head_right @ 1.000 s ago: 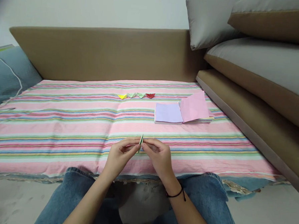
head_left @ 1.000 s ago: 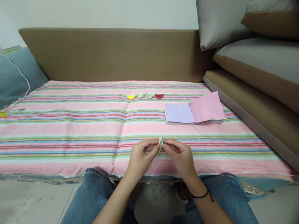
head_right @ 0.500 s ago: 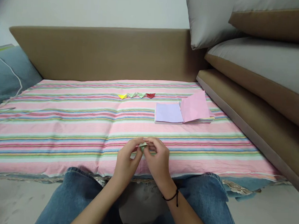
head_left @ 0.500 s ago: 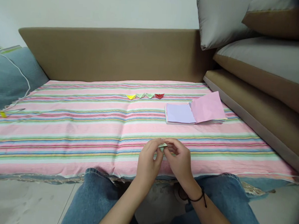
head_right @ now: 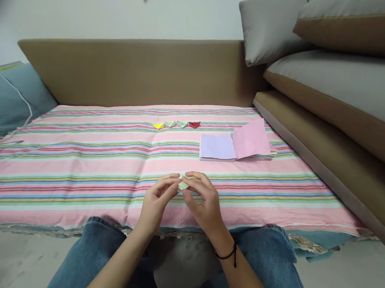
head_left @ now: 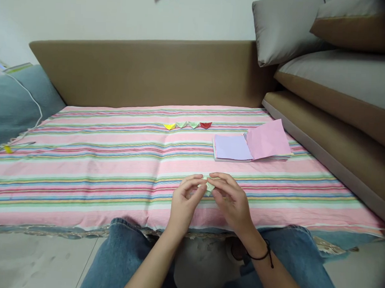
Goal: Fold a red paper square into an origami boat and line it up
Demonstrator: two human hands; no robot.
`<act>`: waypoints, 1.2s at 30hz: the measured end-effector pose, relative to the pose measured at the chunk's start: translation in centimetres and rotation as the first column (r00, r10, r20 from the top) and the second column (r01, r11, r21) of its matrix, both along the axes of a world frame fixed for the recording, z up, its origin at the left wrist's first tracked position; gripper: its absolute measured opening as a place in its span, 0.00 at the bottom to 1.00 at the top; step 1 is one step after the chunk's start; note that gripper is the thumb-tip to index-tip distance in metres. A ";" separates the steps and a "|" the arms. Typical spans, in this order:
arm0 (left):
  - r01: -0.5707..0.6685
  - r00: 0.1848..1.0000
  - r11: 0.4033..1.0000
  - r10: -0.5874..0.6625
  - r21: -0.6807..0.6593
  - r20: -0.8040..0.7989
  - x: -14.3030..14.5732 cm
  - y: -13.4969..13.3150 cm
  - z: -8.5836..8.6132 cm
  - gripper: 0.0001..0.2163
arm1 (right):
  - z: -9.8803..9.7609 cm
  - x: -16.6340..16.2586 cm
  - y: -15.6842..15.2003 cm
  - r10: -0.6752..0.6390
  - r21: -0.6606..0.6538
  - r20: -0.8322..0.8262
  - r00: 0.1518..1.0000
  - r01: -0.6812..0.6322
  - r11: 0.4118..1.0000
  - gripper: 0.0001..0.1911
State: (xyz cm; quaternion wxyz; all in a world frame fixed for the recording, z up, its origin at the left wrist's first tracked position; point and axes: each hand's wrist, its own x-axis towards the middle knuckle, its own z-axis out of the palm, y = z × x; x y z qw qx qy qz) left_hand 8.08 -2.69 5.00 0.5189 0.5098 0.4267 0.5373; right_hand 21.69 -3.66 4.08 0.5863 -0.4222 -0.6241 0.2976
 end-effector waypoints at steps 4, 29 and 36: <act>0.010 0.998 1.000 -0.010 0.001 0.057 0.1 0.1 0.0 0.07 | -0.1 0.0 0.3 -0.013 -0.139 -0.166 0.986 -0.010 0.990 0.11; 0.108 0.984 0.994 -0.109 -0.009 -0.139 -0.7 0.6 0.2 0.06 | -0.2 0.5 0.3 0.022 -0.242 -0.184 0.983 -0.067 0.968 0.02; 0.022 0.990 0.986 0.002 -0.166 0.142 0.0 0.3 -0.1 0.06 | -0.4 0.2 0.4 -0.057 -0.304 -0.329 0.943 -0.049 0.952 0.03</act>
